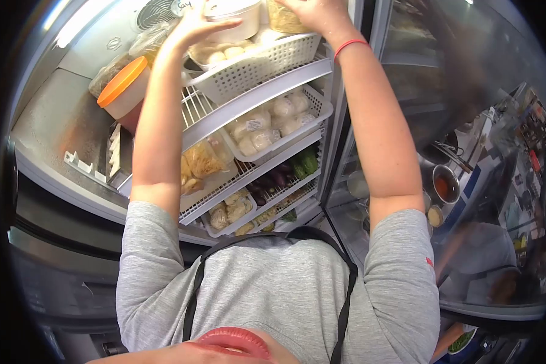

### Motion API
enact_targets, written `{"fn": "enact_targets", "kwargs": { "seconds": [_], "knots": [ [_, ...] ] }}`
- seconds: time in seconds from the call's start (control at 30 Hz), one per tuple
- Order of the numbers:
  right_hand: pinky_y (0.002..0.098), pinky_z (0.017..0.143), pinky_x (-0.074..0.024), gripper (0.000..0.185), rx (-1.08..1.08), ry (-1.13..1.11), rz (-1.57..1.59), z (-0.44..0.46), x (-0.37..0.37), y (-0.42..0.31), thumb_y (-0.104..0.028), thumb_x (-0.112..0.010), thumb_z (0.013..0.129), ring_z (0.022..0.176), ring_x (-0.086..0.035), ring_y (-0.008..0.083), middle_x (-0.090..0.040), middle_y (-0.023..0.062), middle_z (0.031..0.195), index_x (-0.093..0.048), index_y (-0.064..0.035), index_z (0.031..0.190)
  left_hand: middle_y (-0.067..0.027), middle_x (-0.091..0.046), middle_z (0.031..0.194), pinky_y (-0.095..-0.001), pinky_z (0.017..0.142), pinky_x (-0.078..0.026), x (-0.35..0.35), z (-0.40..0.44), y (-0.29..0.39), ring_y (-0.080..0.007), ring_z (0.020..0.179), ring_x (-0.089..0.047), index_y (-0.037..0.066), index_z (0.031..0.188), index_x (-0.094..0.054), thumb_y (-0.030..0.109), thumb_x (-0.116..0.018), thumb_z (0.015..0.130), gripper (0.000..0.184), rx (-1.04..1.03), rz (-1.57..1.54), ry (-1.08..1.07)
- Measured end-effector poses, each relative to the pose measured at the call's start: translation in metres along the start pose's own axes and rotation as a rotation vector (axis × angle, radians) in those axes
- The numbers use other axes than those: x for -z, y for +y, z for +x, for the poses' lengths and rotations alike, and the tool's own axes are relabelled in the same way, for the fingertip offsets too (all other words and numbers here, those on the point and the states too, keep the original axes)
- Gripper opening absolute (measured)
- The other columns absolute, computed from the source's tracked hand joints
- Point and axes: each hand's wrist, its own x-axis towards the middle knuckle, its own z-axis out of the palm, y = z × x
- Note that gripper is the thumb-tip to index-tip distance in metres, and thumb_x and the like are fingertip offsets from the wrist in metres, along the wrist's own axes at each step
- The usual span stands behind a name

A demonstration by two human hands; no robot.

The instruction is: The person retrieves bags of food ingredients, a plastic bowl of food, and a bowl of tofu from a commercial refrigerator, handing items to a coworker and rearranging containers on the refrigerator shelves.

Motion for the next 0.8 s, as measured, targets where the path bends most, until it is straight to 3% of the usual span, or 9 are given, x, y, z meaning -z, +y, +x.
{"fn": "enact_targets", "kwargs": {
  "seconds": [0.07,0.17,0.33,0.47,0.5,0.6,0.63,0.73,0.8],
  "knots": [
    [0.0420,0.094,-0.0412,0.049,0.045,0.023,-0.114,-0.003,-0.011,-0.007,-0.025,-0.070,0.076,0.110,-0.050,0.0354,-0.051,0.0178,0.118,-0.051,-0.0084,0.118,-0.0162,-0.054,0.114,-0.0345,0.082,-0.048,0.002,0.001,0.017,-0.0222,0.104,-0.052,0.006,0.121,-0.049,0.032,-0.092,0.044,0.092,0.418,-0.405,-0.076],
    [0.0412,0.090,-0.0435,0.044,0.136,0.140,-0.229,-0.016,-0.021,-0.015,-0.022,-0.070,0.075,0.106,-0.051,0.0358,-0.052,0.0171,0.113,-0.054,-0.0095,0.114,-0.0113,-0.059,0.102,-0.0316,0.077,-0.049,0.025,0.005,0.039,-0.0199,0.093,-0.056,0.006,0.114,-0.055,0.024,-0.091,0.047,0.078,0.572,-0.256,-0.220],
    [0.0406,0.089,-0.0444,0.042,0.051,0.072,0.156,-0.023,-0.029,-0.017,-0.016,-0.070,0.075,0.101,-0.052,0.0330,-0.051,0.0136,0.108,-0.054,-0.0049,0.112,-0.0058,-0.060,0.091,-0.0306,0.072,-0.050,0.036,-0.002,0.038,-0.0168,0.082,-0.057,0.006,0.108,-0.058,0.016,-0.088,0.052,0.065,0.485,-0.470,-0.053],
    [0.0373,0.091,-0.0468,0.063,0.246,0.139,-0.003,-0.027,-0.058,-0.025,-0.018,-0.074,0.074,0.113,-0.050,0.0318,-0.046,0.0181,0.124,-0.043,-0.0031,0.127,-0.0048,-0.061,0.097,-0.0287,0.073,-0.050,0.057,-0.011,0.044,-0.0163,0.085,-0.058,0.008,0.113,-0.055,0.007,-0.087,0.056,0.066,0.595,-0.729,-0.028],
    [0.0399,0.102,-0.0379,0.085,-0.107,-0.061,0.419,-0.030,-0.062,-0.030,-0.024,-0.076,0.073,0.126,-0.040,0.0320,-0.037,0.0221,0.134,-0.026,-0.0033,0.139,-0.0064,-0.059,0.105,-0.0263,0.079,-0.049,0.065,-0.013,0.045,-0.0173,0.098,-0.057,0.008,0.116,-0.052,0.000,-0.085,0.056,0.068,0.594,-0.819,-0.044],
    [0.0408,0.107,-0.0323,0.100,-0.334,-0.169,0.697,-0.035,-0.051,-0.041,-0.026,-0.078,0.072,0.131,-0.033,0.0316,-0.032,0.0227,0.138,-0.011,-0.0036,0.143,-0.0135,-0.054,0.115,-0.0342,0.089,-0.047,0.085,-0.028,0.071,-0.0234,0.113,-0.050,0.004,0.118,-0.050,0.016,-0.085,0.062,0.067,0.275,-0.998,0.000],
    [0.0323,0.089,-0.0477,0.062,-0.387,-0.063,0.856,-0.046,-0.054,-0.049,-0.035,-0.062,0.088,0.110,-0.053,0.0160,-0.050,0.0060,0.125,-0.034,-0.0100,0.136,-0.0088,-0.048,0.124,-0.0319,0.087,-0.052,0.097,-0.028,0.081,-0.0178,0.106,-0.055,0.003,0.090,-0.059,-0.003,-0.077,0.063,0.032,0.157,-0.731,-0.016],
    [0.0341,0.080,-0.0490,0.077,-0.524,-0.061,1.166,-0.064,-0.034,-0.050,-0.054,-0.062,0.081,0.106,-0.057,0.0185,-0.053,0.0104,0.124,-0.037,-0.0049,0.135,-0.0057,-0.058,0.114,-0.0296,0.072,-0.051,0.111,-0.038,0.119,-0.0173,0.101,-0.057,0.006,0.081,-0.063,0.015,-0.081,0.063,0.028,0.067,-0.635,0.032],
    [0.0388,0.083,-0.0506,0.078,-0.539,-0.191,1.164,-0.079,-0.007,-0.056,-0.052,-0.058,0.085,0.112,-0.053,0.0211,-0.043,0.0124,0.134,-0.025,-0.0089,0.141,-0.0077,-0.051,0.122,-0.0365,0.086,-0.049,0.123,-0.041,0.135,-0.0208,0.111,-0.052,0.002,0.076,-0.060,0.008,-0.083,0.052,0.034,0.015,-0.486,-0.086]
  ]
}}
